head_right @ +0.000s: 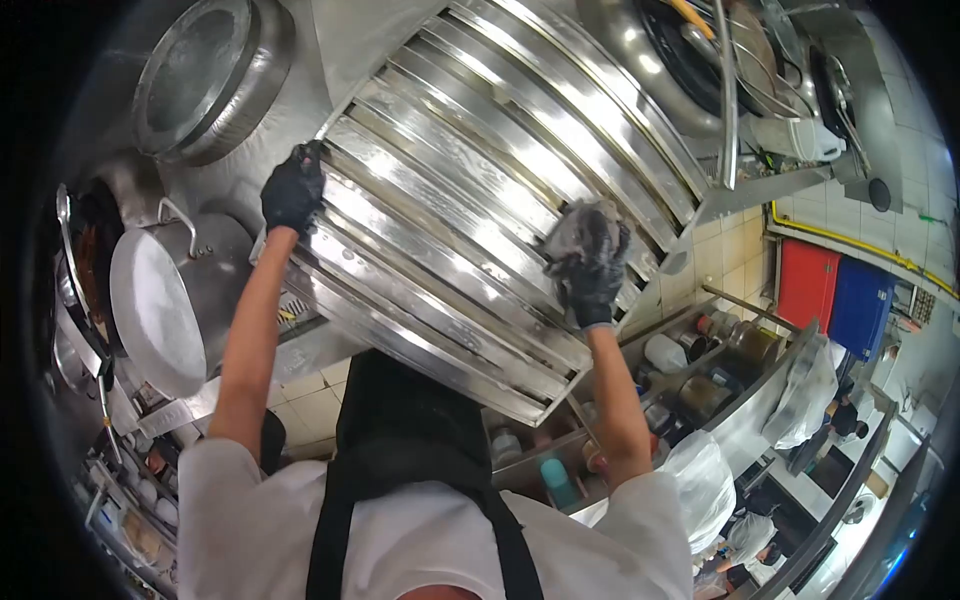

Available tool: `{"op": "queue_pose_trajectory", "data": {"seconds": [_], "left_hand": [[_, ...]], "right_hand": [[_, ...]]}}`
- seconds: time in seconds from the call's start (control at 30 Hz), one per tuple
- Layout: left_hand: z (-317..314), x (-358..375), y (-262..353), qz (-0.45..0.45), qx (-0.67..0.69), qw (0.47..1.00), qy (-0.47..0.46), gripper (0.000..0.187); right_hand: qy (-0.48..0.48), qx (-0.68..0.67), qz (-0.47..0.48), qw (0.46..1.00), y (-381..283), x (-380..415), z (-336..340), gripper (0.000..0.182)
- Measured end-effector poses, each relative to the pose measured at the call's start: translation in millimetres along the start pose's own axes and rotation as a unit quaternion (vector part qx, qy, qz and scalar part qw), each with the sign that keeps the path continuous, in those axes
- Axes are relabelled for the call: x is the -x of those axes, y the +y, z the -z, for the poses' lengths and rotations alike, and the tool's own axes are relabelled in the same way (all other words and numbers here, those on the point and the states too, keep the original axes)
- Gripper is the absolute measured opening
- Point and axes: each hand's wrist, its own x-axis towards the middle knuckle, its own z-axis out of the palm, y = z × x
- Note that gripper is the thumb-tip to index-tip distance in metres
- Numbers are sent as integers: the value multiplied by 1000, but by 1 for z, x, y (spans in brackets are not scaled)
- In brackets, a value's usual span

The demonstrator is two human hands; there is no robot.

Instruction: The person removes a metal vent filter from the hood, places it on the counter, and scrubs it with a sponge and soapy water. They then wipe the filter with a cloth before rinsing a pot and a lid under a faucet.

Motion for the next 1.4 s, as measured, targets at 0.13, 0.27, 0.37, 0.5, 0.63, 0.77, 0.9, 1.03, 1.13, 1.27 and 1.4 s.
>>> {"op": "queue_pose_trajectory", "data": {"seconds": [0.13, 0.27, 0.37, 0.5, 0.63, 0.77, 0.9, 1.03, 1.13, 1.27, 1.4], "left_hand": [[-4, -4, -3, -29, 12, 999, 40, 45], [12, -4, 4, -3, 20, 999, -28, 43], [9, -3, 0, -3, 19, 1000, -19, 40], [12, 4, -14, -5, 26, 1000, -7, 38], [25, 11, -3, 29, 22, 999, -18, 45], [26, 11, -4, 43, 26, 998, -33, 50], [31, 15, 1, 44, 17, 999, -14, 52], [26, 21, 2, 43, 23, 999, 6, 52], [9, 29, 8, -56, 8, 987, 152, 48], [-38, 34, 57, -442, -91, 848, 277, 56], [-60, 28, 134, -405, -51, 902, 142, 51]], "right_hand": [[-12, -52, 163, 985, -39, -60, -40, 59], [-76, -97, 199, 972, -170, -149, -131, 64], [-78, -5, 196, 977, -274, -212, -170, 67], [-11, -125, 201, 972, -261, -201, -159, 50], [-48, -83, 71, 993, -139, -122, -94, 48], [67, 184, 141, 970, 63, -35, -36, 38], [-137, -522, -400, 741, 71, -37, 65, 54], [-54, -334, -38, 940, 45, 34, 60, 90], [85, 5, -65, 994, 46, 90, 14, 77], [53, 134, -191, 971, -10, 89, 5, 66], [120, 214, -235, 940, -19, 86, -2, 74]]}}
